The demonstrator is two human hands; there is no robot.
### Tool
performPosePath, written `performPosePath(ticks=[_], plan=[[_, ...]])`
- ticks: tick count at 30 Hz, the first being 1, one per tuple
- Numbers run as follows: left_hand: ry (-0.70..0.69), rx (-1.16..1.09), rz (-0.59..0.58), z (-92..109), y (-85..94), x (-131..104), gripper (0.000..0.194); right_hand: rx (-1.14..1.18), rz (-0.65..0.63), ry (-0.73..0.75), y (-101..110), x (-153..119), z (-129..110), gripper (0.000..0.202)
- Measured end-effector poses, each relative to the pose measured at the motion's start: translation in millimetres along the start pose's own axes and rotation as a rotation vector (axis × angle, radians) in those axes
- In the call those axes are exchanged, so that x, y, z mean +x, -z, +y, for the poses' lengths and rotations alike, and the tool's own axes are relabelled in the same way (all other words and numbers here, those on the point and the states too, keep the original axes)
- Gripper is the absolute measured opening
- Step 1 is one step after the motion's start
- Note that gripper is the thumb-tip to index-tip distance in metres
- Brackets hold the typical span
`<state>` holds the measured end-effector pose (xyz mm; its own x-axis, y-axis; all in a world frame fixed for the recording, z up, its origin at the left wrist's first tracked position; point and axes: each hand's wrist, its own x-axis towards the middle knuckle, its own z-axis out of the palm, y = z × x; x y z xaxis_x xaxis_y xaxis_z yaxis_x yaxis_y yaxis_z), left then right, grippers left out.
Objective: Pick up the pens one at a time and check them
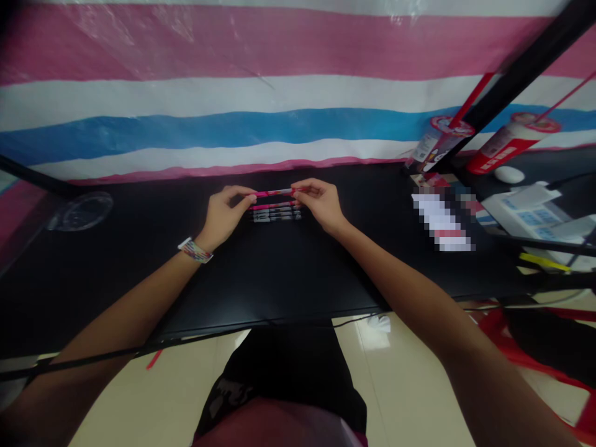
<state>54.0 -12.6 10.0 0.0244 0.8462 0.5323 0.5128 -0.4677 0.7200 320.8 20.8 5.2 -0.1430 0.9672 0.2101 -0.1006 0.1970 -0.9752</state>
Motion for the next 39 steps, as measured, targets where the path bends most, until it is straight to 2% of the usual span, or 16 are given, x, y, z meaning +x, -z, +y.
performPosePath(ticks=[10,14,21,23,30,39], plan=[[-0.075,-0.026,0.05,8,2.2,0,0.006,0.077,-0.043,-0.074,-1,-3,-5,0.029],[-0.06,-0.043,0.054,10,2.0,0,0.006,0.127,-0.063,-0.126,0,-3,-9,0.033],[-0.045,-0.093,0.076,14,3.2,0,0.009,0.425,-0.312,-0.357,3,-5,-20,0.05],[-0.046,-0.087,0.086,12,3.4,0,0.01,0.493,-0.343,-0.395,3,-5,-23,0.053],[-0.058,-0.119,0.087,10,2.0,0,0.012,0.668,-0.371,-0.489,0,-6,-29,0.047],[-0.08,-0.105,0.088,11,0.1,0,0.012,0.612,-0.32,-0.451,-2,-8,-28,0.041]])
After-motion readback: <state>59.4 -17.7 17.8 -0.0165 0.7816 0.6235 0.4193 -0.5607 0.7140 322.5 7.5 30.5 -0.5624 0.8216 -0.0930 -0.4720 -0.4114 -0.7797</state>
